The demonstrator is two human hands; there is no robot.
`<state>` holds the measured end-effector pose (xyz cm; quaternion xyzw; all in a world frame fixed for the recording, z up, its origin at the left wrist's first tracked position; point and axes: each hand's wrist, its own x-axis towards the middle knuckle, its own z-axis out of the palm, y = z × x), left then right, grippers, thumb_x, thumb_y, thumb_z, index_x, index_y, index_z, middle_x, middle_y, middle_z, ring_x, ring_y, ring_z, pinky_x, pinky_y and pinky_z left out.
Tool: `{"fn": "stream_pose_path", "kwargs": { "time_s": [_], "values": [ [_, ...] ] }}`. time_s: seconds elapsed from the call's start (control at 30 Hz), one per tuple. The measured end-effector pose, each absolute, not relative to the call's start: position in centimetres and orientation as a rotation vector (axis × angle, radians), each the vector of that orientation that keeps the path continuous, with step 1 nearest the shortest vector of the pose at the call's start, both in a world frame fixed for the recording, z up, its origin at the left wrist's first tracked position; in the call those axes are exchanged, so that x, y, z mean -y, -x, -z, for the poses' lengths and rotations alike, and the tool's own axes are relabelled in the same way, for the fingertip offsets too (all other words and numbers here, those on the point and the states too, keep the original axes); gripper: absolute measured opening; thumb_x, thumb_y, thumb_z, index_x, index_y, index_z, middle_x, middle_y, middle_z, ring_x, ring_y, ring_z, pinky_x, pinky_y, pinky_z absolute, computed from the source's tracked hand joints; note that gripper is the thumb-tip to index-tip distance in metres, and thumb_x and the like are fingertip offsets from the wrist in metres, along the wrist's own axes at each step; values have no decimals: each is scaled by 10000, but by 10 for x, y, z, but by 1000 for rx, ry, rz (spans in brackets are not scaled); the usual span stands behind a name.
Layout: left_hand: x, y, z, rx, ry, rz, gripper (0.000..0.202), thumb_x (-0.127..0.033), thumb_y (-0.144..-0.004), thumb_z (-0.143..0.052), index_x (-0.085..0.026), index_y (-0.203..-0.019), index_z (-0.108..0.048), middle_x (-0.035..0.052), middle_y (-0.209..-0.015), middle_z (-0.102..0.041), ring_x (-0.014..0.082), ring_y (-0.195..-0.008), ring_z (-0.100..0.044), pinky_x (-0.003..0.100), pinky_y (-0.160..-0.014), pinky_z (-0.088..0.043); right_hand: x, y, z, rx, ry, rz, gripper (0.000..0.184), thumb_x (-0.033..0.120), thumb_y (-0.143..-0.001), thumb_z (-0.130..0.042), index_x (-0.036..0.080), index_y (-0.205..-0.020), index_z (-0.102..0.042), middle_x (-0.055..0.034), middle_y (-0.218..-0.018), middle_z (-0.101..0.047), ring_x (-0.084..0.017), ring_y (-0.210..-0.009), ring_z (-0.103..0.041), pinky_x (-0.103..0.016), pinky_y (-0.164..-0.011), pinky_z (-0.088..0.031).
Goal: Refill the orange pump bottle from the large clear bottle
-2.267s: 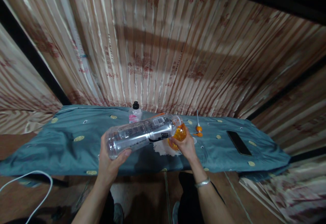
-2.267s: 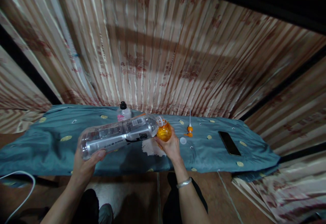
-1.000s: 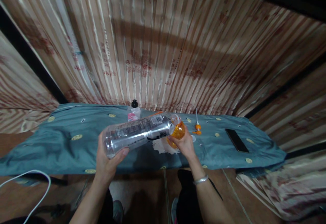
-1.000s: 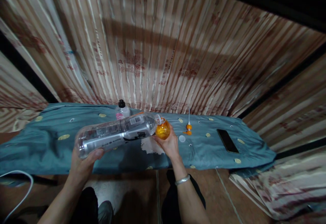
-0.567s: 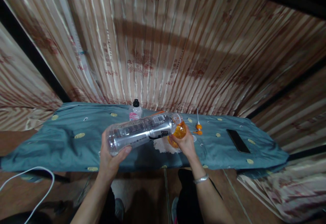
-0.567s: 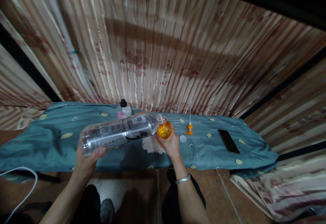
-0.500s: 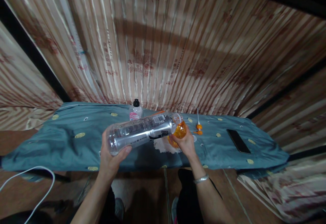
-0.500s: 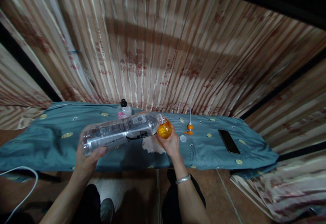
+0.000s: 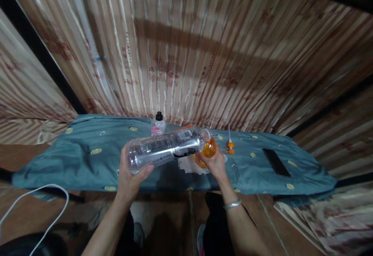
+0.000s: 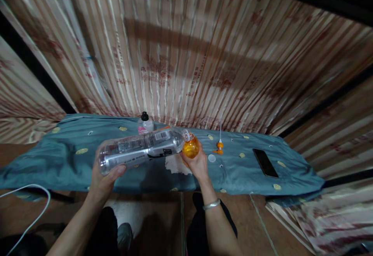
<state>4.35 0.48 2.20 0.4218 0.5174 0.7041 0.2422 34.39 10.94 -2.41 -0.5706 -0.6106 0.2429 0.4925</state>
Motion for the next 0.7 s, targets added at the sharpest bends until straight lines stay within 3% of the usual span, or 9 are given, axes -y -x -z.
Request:
{"fn": "stream_pose_path", "kwargs": {
  "time_s": [0.2,0.7],
  "values": [
    [-5,-46,-22,-1392,-1201,-1936,928,-707,-596,-1041,-250,-1325,-691,80,-1252,-784,309,-1157,-753,419,-995,-611,-109,-343,23,1457,1368,-603,789,507,-708,-978,241,-1404,-722,-153,-1358,-880,-420,-1274,-839,-573,-1151,-651],
    [-7,-45,-18,-1410,-1249,-1960,955,-775,-618,-1014,-251,-1345,-685,85,-1268,-778,338,-1177,-759,458,-1003,-626,-110,-344,29,1471,1401,-534,762,488,-736,-970,247,-1408,-705,-132,-1332,-884,-402,-1239,-851,-547,-1114,-668]
  ]
}}
